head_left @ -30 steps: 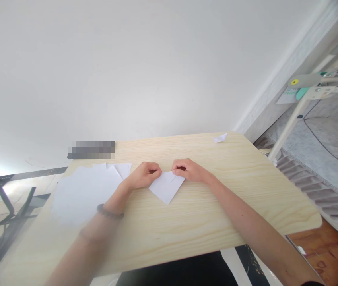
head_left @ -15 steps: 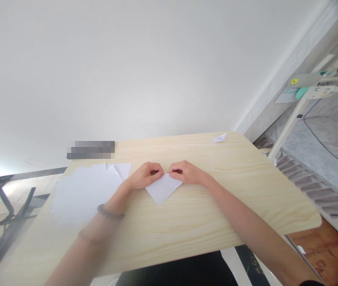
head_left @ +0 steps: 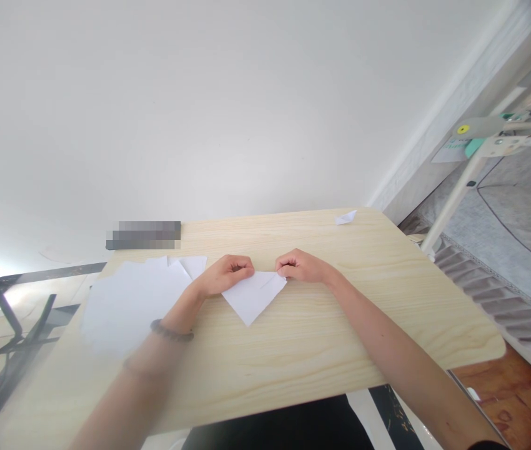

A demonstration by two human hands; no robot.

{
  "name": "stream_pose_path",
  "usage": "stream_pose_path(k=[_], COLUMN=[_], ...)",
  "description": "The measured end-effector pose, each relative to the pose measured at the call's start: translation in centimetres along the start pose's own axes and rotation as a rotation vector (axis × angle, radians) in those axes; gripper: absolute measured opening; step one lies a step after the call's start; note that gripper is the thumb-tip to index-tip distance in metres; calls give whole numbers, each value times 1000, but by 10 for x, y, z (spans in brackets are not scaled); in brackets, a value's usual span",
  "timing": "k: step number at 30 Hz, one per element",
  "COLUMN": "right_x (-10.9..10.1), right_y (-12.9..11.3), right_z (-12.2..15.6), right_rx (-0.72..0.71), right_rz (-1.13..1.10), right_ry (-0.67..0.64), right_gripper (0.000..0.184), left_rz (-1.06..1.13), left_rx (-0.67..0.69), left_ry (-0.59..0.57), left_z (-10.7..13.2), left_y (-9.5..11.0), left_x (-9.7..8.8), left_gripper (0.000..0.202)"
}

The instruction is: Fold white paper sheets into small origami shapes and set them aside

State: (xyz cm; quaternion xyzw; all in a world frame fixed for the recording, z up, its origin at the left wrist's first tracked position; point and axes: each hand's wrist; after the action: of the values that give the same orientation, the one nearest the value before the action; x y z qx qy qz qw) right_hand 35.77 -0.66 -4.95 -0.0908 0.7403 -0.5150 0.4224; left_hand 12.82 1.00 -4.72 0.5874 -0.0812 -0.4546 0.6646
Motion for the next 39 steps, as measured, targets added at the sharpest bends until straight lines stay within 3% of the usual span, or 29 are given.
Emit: stream_pose_path(k=[18, 31, 39], right_x=[11, 5, 13], right_y=[-3, -2, -4], right_z=[-3, -1, -3], right_rx=[-33, -35, -36], right_rz=[51, -20, 45], right_ry=[41, 36, 50], right_gripper=[25, 27, 23], left_rz=[-113, -39, -129], left_rx=[26, -18, 57], left_ry=[80, 60, 41], left_z=[2, 3, 1], left_y=[6, 5, 9], left_x=[3, 0, 4], left_gripper=[23, 21, 23])
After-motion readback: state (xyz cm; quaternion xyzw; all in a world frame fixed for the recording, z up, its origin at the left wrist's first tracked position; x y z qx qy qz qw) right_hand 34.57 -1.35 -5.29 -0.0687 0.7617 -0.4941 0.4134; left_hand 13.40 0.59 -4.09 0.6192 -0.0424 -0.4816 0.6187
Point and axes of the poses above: each hand's wrist, its own z-axis away from the middle knuckle, its own x-axis out of the palm, y = z × x, and after that the axes turned 13 degrees about -x, right-handed
